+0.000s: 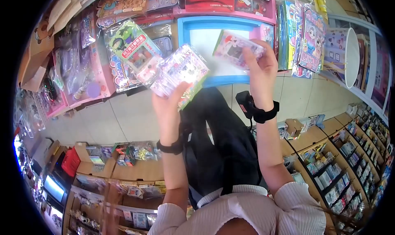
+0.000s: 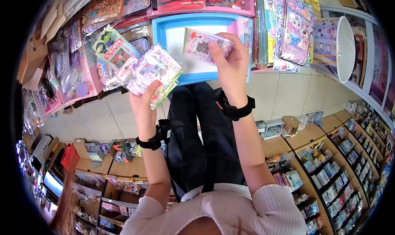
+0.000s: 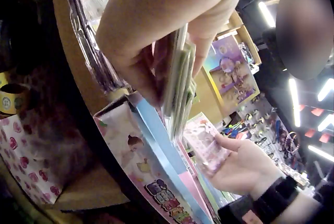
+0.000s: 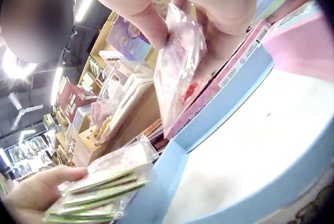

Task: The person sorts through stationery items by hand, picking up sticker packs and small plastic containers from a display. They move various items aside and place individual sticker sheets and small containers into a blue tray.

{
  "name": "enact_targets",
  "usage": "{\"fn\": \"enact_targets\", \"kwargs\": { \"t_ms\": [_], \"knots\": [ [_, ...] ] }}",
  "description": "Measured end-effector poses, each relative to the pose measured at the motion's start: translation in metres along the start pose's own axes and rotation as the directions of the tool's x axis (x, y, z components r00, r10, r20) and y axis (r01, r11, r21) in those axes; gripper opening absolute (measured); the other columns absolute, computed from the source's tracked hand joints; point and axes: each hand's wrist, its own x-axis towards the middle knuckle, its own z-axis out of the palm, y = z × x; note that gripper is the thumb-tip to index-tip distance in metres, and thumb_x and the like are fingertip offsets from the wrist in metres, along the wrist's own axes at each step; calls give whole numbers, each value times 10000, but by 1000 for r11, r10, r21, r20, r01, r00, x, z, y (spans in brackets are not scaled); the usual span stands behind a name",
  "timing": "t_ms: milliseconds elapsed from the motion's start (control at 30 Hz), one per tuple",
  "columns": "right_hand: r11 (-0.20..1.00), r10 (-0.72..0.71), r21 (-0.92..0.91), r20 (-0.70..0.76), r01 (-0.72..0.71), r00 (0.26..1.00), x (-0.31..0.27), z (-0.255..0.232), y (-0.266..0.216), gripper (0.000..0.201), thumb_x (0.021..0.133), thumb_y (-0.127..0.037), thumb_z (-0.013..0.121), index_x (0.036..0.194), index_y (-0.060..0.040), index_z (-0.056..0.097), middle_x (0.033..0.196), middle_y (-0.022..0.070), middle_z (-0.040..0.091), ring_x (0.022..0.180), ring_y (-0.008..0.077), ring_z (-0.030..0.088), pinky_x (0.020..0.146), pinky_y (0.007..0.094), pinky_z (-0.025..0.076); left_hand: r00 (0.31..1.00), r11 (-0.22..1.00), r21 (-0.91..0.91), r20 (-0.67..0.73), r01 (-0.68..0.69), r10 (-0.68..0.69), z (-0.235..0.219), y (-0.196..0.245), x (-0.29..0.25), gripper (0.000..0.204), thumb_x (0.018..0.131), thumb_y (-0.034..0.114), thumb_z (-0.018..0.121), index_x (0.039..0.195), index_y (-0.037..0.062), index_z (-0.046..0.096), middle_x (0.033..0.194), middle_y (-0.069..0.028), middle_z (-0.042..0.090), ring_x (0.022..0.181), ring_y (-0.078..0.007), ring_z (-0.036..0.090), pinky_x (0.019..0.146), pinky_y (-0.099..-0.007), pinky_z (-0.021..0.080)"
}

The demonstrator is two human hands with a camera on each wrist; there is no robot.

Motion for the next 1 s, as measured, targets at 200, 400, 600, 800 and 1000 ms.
{"fn": "enact_targets", "kwargs": {
  "t_ms": [200,400,600,800,1000],
  "knots": [
    [868,-98,-443,286,223,953,-3,8,-23,355,786,-66,579,1134,-84,514,861,74,586,771,175,563,697,285,440,990,996,82,136,31,-42,0,5,-1,340,725,5,641,1041,-37,521,930,-84,599,810,-131,583,718,-253,460],
    [669,-29,-615,540,418,841,0,10,-32,334,707,-95,625,1032,-88,544,812,100,581,803,304,518,720,374,407,950,992,106,298,67,-96,-4,7,-2,329,719,-1,652,1024,-19,530,895,-66,608,769,-115,586,653,-235,469],
    [566,-42,-509,768,649,639,0,12,-35,374,655,-118,669,1005,-78,543,871,74,547,809,259,473,722,351,377,893,959,285,433,-8,-121,10,14,-3,451,679,-44,670,1099,-20,509,955,-65,604,810,-113,586,681,-252,482],
    [601,-274,-591,480,537,834,-9,18,-19,611,700,-144,682,1236,-65,400,992,160,524,1013,299,480,873,366,387,966,994,113,257,-13,-17,19,8,3,412,670,-12,707,1040,-45,529,935,-83,609,815,-134,595,733,-256,480],
    [936,-76,-300,338,184,938,-12,1,-6,439,763,-82,626,1136,-1,408,1018,147,556,1001,243,525,886,316,380,918,976,134,381,-174,112,39,14,13,426,661,11,726,1030,-59,525,1095,-115,535,938,-135,555,736,-260,479]
  ]
}}
